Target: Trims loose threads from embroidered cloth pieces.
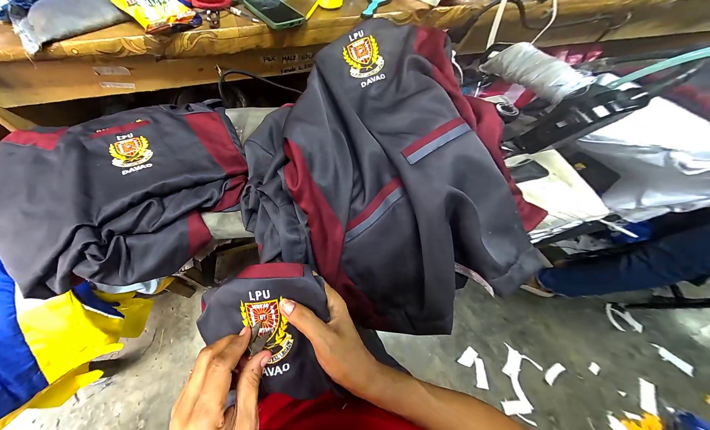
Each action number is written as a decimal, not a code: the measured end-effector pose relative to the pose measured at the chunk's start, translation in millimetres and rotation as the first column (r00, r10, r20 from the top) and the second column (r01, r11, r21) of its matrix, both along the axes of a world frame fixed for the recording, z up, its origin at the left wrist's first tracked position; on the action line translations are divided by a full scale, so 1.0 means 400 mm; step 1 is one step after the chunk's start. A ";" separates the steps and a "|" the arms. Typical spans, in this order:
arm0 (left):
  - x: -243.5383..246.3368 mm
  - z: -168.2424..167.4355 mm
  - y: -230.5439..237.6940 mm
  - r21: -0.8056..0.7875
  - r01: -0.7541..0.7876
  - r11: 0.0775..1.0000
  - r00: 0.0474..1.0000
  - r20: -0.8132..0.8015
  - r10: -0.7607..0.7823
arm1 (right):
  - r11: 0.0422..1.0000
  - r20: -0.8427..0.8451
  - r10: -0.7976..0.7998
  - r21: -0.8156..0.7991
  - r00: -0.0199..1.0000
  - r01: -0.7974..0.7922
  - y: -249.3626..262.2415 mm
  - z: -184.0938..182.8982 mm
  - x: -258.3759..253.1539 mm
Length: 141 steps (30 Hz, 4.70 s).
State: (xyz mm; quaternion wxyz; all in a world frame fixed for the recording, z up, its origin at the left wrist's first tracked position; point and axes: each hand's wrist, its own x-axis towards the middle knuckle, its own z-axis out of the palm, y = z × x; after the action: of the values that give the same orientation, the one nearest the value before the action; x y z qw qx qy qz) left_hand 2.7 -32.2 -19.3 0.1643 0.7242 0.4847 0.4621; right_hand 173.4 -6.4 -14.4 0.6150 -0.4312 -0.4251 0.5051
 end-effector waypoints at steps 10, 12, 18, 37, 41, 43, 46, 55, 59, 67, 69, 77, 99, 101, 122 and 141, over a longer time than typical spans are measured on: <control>0.007 0.001 0.007 0.071 0.040 0.997 0.997 -0.066 -0.035 | 1.000 0.007 0.023 0.001 1.000 -0.023 0.002 0.004 0.003; 0.006 0.003 0.009 0.076 0.050 0.996 0.996 -0.081 -0.044 | 1.000 0.020 0.024 0.000 1.000 -0.024 0.003 0.004 0.004; 0.001 0.008 0.013 0.057 0.061 0.997 0.995 -0.088 -0.055 | 0.999 0.043 0.010 0.045 0.999 -0.012 0.004 0.002 -0.001; 0.014 -0.010 0.016 0.026 -0.030 0.999 0.998 0.064 0.028 | 1.000 -0.051 -0.010 0.008 0.999 0.010 -0.008 0.004 -0.022; 0.015 -0.013 0.016 0.009 -0.007 1.000 0.995 0.097 0.006 | 1.000 -0.072 -0.022 -0.011 0.997 0.021 -0.010 0.002 -0.024; 0.015 -0.015 0.017 0.007 -0.002 1.000 0.994 0.110 0.001 | 1.000 -0.078 -0.029 -0.014 0.997 0.028 -0.010 0.001 -0.026; 0.016 -0.017 0.016 0.014 0.002 1.000 0.993 0.121 -0.003 | 0.999 -0.076 -0.033 0.004 0.997 0.033 -0.012 -0.002 -0.028; -0.014 -0.009 0.019 -0.039 0.039 0.998 0.978 0.208 -0.030 | 1.000 -0.080 -0.025 0.005 0.996 0.026 -0.006 0.002 -0.009; -0.005 0.007 0.015 -0.010 0.009 1.000 0.998 0.063 -0.008 | 1.000 -0.054 -0.014 0.005 0.998 0.014 -0.004 0.002 -0.005; 0.009 0.003 0.020 0.030 0.027 0.999 1.000 0.011 -0.028 | 1.000 -0.084 -0.028 0.003 0.996 0.028 -0.007 0.006 -0.005; 0.012 0.002 0.014 0.022 0.017 1.000 1.000 0.003 -0.017 | 0.999 -0.072 -0.033 0.020 0.997 0.034 -0.009 0.005 -0.005; 0.002 0.008 0.010 -0.003 0.023 1.000 0.999 0.040 -0.023 | 0.987 0.041 0.010 0.161 0.999 -0.017 -0.004 -0.009 0.002; -0.076 0.035 0.050 0.046 0.258 0.965 0.952 -0.183 -0.246 | 0.947 0.151 0.314 0.016 0.937 -0.320 0.029 0.037 0.064; -0.082 0.041 0.059 0.056 0.277 0.959 0.943 -0.210 -0.260 | 0.938 0.143 0.341 0.005 0.929 -0.345 0.031 0.038 0.069; -0.071 0.049 0.070 -0.045 0.166 0.985 0.986 0.026 -0.164 | 0.993 -0.036 0.119 -0.007 0.992 -0.119 0.042 0.032 0.054; -0.023 -0.019 0.201 -0.297 0.525 0.798 0.768 0.570 -0.293 | 0.749 -0.375 0.647 0.152 0.664 -0.645 0.046 -0.049 0.130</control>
State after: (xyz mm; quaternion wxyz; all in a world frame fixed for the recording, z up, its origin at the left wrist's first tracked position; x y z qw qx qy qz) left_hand -6.7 48.3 -27.1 0.5415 0.6137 0.3423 0.4615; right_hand 225.5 11.9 -33.9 0.4712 -0.1366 -0.4150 0.7662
